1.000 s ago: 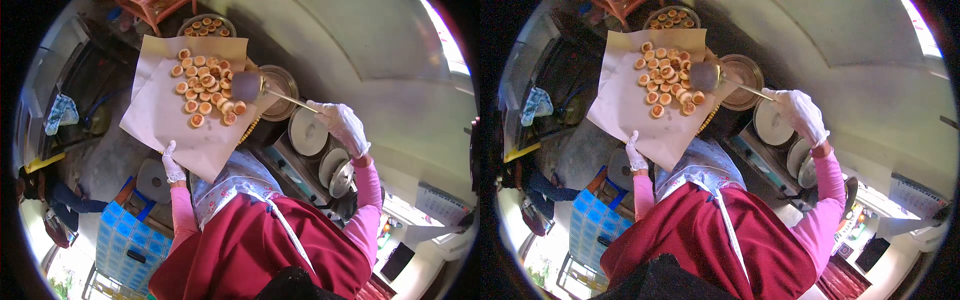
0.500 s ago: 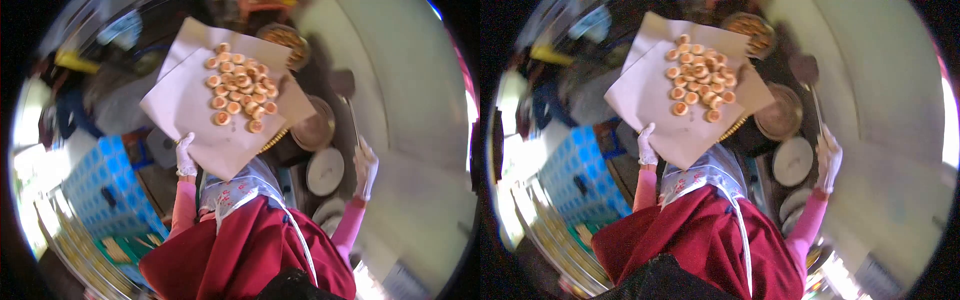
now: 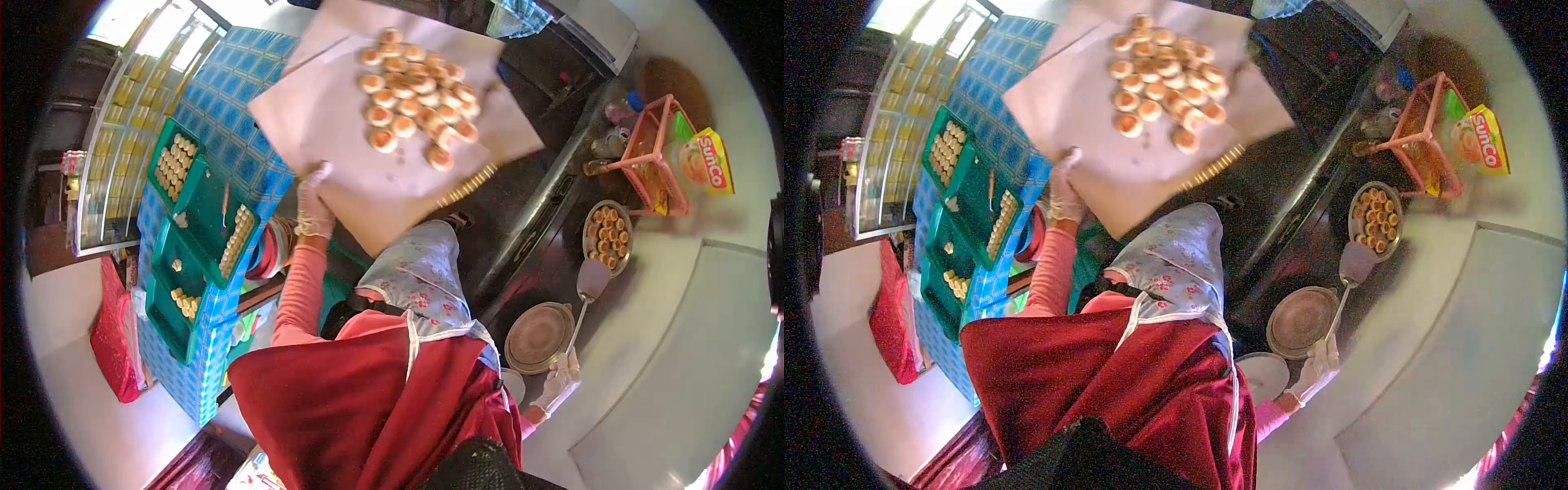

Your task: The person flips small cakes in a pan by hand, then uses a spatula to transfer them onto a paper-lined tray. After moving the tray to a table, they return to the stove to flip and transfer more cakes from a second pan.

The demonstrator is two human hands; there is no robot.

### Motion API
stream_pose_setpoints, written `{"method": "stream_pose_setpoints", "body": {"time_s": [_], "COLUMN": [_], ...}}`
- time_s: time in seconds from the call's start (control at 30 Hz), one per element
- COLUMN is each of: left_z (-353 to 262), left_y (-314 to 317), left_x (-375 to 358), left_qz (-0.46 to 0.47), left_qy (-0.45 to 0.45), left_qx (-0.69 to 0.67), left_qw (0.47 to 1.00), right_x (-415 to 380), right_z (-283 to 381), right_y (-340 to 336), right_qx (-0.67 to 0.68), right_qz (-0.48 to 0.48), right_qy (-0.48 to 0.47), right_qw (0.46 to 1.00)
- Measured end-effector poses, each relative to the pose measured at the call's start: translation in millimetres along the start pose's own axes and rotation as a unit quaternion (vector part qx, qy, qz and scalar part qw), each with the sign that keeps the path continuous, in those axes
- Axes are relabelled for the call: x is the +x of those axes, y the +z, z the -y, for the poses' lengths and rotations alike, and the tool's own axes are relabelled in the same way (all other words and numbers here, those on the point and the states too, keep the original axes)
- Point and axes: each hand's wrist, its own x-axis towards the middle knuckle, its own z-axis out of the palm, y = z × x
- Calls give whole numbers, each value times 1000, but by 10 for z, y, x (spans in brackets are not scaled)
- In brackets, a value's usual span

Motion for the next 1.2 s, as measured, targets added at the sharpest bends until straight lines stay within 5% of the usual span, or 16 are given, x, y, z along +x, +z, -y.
{"method": "stream_pose_setpoints", "body": {"time_s": [0.4,0.63,0.77,0.8,0.87,0.9,0.93,1.03,1.17,1.2], "left_z": [-594,-840,-702,-937,-878,-864,-851,-1072,-1212,-1079], "left_y": [-1265,-1636,-2139,-1659,-1769,-1944,-2111,-1643,-1589,-1776], "left_x": [1832,2728,3383,2809,2868,3189,3499,3109,2991,3143], "left_qz": [-73,-145,-148,-261,-214,-95,-20,-64,-166,-96], "left_qy": [179,227,275,298,345,317,256,184,98,154], "left_qx": [-212,-122,121,457,443,136,-208,-336,-126,-20], "left_qw": [958,955,942,797,799,934,944,921,973,983], "right_x": [-154,-82,-72,-80,-94,-94,-78,-31,-80,-114], "right_z": [277,338,360,415,484,497,480,379,440,473], "right_y": [174,255,302,359,376,385,386,343,350,365], "right_qx": [-101,-79,-45,-37,-62,-70,-78,-85,-69,-70], "right_qz": [9,16,18,18,25,28,26,29,53,57], "right_qy": [2,0,-6,-10,-27,-36,-38,-43,-24,-10], "right_qw": [995,997,999,999,997,997,996,995,996,996]}}
